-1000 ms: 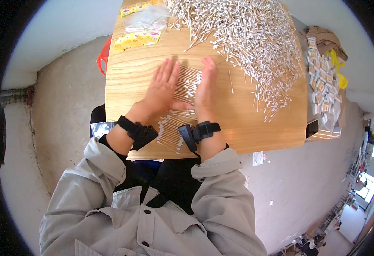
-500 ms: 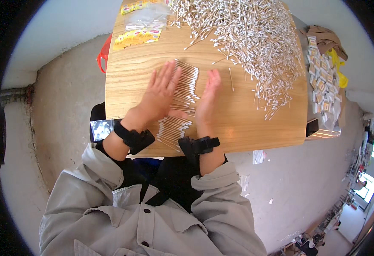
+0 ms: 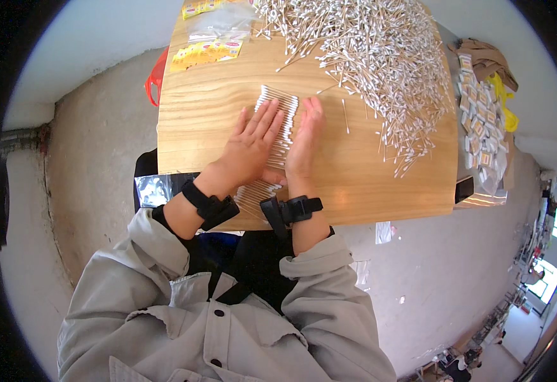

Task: The person is organizing cotton swabs on a table and placing them into a small plastic bag.

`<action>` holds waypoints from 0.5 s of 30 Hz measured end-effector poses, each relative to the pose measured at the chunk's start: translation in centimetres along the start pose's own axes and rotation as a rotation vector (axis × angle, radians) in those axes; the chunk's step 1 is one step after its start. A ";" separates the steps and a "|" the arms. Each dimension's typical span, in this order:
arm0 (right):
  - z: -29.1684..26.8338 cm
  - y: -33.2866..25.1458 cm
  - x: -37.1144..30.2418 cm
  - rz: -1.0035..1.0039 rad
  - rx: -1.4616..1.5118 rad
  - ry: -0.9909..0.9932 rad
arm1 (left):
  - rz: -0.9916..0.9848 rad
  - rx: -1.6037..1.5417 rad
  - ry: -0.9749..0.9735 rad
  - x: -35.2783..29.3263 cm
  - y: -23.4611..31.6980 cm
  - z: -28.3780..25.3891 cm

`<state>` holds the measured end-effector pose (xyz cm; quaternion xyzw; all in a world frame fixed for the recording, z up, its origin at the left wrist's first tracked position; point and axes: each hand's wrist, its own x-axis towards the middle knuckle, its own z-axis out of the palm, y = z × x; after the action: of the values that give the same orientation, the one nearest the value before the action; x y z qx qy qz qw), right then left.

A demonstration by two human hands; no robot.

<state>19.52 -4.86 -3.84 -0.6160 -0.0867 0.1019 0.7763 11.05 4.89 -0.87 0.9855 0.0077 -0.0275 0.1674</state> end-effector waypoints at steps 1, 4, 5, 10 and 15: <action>-0.1 -0.2 0.0 0.001 -0.001 0.001 | -0.045 0.007 -0.055 0.0 0.1 -0.3; -0.8 -0.6 -0.8 -0.005 0.063 0.053 | -0.141 -0.050 0.062 -1.5 -0.8 -0.9; -1.4 -0.9 -1.1 -0.001 0.062 0.055 | -0.143 -0.051 0.059 -2.1 -1.4 -0.9; -1.7 -0.5 -2.6 -0.007 -0.012 0.042 | -0.120 -0.091 0.084 -3.4 -1.8 -0.3; 0.9 -1.0 -3.3 0.065 0.041 -0.039 | -0.087 -0.097 0.063 -3.6 -0.6 0.7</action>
<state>16.13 -5.11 -2.73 -0.6005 -0.0796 0.1410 0.7831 7.44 5.19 -1.53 0.9753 0.0573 -0.0033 0.2132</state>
